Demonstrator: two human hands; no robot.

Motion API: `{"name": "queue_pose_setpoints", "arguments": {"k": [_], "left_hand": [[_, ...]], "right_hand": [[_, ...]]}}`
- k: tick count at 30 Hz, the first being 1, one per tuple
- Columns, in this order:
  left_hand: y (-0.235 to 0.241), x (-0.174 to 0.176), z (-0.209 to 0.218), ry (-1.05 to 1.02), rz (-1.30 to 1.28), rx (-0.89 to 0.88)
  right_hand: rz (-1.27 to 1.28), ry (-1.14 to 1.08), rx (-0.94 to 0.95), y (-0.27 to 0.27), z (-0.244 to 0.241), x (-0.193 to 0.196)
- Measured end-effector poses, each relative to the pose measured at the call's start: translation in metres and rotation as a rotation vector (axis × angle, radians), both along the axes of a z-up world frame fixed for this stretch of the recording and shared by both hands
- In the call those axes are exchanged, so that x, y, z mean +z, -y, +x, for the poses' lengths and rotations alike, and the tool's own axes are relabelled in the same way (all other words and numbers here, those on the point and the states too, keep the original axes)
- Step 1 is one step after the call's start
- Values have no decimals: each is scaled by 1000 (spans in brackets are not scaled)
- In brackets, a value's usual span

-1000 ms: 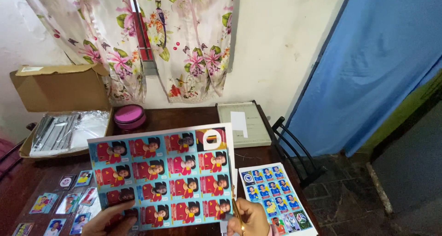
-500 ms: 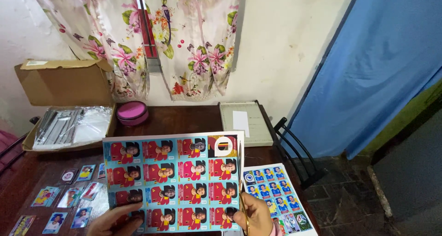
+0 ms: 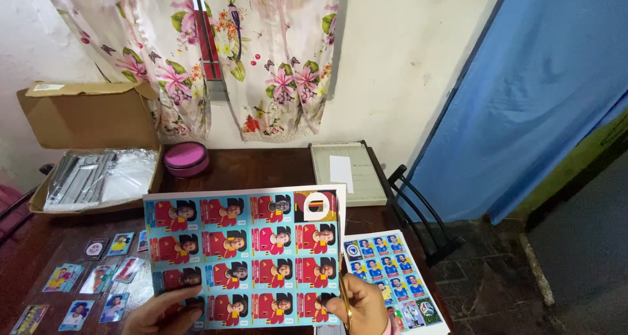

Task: Cutting out sports player stickers from a printed sheet using scissors.

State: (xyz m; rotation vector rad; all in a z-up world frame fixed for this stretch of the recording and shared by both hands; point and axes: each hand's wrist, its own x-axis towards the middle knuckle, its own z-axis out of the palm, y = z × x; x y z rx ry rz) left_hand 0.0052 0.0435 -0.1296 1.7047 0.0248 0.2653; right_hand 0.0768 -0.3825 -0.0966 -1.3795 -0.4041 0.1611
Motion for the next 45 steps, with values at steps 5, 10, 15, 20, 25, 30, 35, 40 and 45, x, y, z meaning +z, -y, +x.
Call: {"name": "queue_pose_setpoints", "arguments": {"k": [5,10,15,20,25,30,35,40,45], "left_hand": [[1,-7,-1,7,-22,31],[4,-1,-4,60,-56,11],[-3,-25,-2,54,-90,-2],[-1,-48,-1,52,-48,-25],[9,-65,-5,-111,-75,-23],[16,-88,-7,-306,-49,61],[3,-85,-16,-267,-70,83],[-40,-51,-14,-201,110,9],[-40,49,5,-34,296,-81]], "right_hand": [[-45,11,-25,0,0,-6],[-104,38,-81,4,3,-31],[-40,-13,-54,-4,3,-11],[-24,-64,-20,-12,8,4],[-238,-78,-127,-13,19,-45],[-284,-105,-160,-12,30,-93],[-207,-275,-151,-10,46,-67],[-402,-27,-353,-1,82,18],[-393,276,-234,-24,110,108]]}}
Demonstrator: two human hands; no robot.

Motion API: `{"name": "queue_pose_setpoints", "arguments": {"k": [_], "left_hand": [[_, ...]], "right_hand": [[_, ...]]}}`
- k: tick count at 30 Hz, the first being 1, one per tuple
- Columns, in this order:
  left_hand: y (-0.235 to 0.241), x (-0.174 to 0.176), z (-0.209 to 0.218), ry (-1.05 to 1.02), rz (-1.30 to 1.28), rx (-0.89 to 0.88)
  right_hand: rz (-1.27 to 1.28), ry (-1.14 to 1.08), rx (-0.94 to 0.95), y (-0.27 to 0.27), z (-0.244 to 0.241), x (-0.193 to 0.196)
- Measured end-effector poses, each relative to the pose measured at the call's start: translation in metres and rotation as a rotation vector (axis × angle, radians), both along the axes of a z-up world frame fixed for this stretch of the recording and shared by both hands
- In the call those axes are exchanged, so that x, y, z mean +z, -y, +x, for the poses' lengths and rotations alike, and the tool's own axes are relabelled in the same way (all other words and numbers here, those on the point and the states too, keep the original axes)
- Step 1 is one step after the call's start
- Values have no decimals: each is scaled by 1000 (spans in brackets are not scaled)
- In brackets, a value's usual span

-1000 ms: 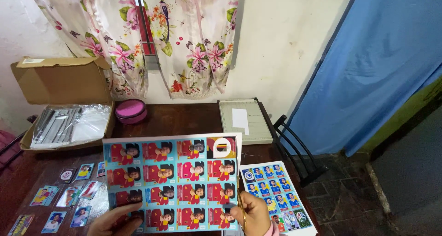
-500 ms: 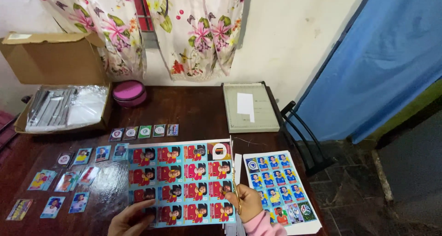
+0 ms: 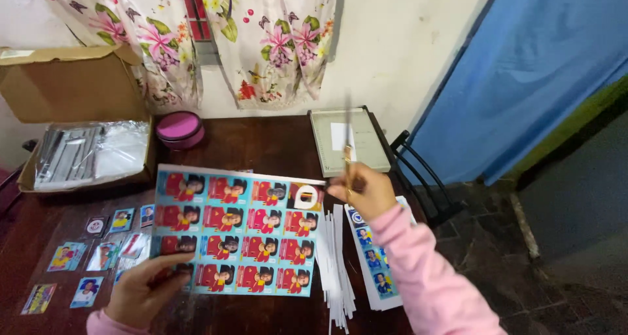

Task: Cutting out sports player stickers from a printed sheet using scissors.

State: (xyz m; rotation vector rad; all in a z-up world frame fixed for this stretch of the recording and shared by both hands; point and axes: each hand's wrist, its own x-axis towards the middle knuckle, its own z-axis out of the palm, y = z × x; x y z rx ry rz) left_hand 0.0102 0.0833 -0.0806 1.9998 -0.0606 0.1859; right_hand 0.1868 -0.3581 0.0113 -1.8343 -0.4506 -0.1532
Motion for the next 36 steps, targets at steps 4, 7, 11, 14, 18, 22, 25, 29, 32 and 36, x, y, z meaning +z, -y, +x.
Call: {"name": "queue_pose_setpoints", "arguments": {"k": [4,7,11,14,18,22,25,29,32,36], "left_hand": [[-3,55,16,48,288,-68],[-5,95,30,10,394,-177],[-22,109,39,210,296,-170],[-9,108,43,418,-73,-97],[43,81,45,485,-396,-19],[60,67,47,478,-401,69],[67,49,56,545,-382,-115],[76,62,55,372,-447,-161],[79,96,48,223,-468,-38],[67,112,52,467,-315,33]], "right_hand": [[-23,-117,378,-42,4,49],[-181,-149,477,-63,18,21],[-42,-104,433,-72,16,5],[211,-163,294,-71,14,5],[501,-198,206,-82,9,12],[647,-200,173,-82,-10,15],[661,-183,137,-76,-11,7],[623,-218,122,-62,-26,12],[362,-61,115,-30,-48,-7],[-11,-170,112,7,-104,-78]]}}
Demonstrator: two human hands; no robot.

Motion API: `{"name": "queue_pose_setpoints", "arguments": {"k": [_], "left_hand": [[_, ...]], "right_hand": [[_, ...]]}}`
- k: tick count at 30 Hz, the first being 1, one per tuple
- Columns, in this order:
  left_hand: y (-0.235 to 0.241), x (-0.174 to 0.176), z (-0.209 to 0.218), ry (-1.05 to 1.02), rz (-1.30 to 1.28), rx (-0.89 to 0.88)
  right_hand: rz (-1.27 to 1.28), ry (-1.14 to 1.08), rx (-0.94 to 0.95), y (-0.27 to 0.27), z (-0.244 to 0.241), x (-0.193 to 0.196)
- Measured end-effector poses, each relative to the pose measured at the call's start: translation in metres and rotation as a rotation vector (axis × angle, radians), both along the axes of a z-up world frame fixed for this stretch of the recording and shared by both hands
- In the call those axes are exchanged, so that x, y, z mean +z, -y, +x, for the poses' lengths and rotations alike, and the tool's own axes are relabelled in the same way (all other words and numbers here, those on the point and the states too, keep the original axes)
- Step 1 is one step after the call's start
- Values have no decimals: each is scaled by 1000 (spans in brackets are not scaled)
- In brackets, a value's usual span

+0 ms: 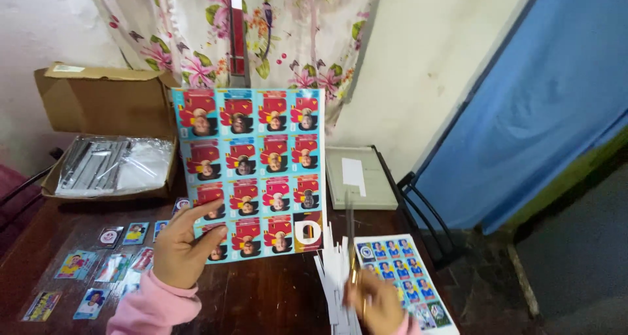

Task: Cutting out sports player stickers from a printed sheet using scissors.

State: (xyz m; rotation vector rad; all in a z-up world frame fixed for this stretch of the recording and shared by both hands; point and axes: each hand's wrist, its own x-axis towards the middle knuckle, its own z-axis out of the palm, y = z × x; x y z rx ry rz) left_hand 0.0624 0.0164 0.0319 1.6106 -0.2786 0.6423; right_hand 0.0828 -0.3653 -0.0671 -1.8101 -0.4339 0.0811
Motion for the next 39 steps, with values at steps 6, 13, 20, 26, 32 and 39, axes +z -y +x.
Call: {"name": "queue_pose_setpoints", "arguments": {"k": [6,13,20,26,32,39], "left_hand": [[10,20,-3,-26,144,195],[18,27,-9,31,240,244],[17,27,-16,68,231,217],[17,26,-19,-24,144,200],[16,25,-21,69,200,179],[18,31,-27,61,187,182]], "right_hand": [[22,-143,110,-5,-33,-17],[85,-148,167,-11,-37,13],[214,-157,247,-18,-46,32],[187,-109,259,-15,-47,30],[182,-107,238,-18,-53,38],[145,-91,206,-16,-56,40]]}}
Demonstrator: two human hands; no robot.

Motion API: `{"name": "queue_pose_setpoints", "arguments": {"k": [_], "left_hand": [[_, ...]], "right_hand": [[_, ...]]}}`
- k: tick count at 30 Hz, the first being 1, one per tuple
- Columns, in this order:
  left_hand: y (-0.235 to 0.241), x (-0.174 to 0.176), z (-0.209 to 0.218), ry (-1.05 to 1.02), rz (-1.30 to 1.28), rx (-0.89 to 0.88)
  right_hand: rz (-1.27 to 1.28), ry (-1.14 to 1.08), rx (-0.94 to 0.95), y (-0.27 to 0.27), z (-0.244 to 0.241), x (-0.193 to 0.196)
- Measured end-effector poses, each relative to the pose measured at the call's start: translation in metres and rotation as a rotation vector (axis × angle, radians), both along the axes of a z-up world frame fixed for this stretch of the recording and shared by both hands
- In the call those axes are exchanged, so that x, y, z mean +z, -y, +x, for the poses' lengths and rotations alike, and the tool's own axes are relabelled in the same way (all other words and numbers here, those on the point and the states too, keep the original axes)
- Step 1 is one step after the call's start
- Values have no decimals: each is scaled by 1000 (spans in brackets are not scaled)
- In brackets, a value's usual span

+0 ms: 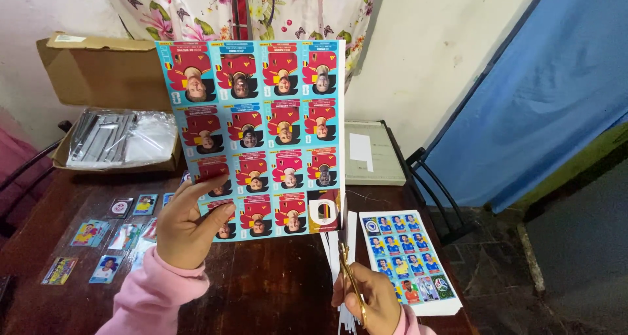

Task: Cutting out sports player stickers from a printed sheet using scissors.

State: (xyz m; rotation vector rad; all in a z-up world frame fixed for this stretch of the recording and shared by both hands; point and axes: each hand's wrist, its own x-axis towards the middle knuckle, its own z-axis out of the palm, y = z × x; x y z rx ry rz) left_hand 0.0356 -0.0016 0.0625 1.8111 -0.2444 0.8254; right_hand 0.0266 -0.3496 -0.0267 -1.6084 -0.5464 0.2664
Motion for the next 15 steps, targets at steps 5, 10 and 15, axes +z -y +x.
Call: {"name": "queue_pose_setpoints", "arguments": {"k": [5,10,15], "left_hand": [[2,1,-3,14,35,38],[5,0,-4,-58,-52,13],[7,-1,-6,6,54,44]], "right_hand": [[16,26,24,3,-1,-1],[17,-12,28,6,-4,-2],[29,-5,39,9,-7,0]]}}
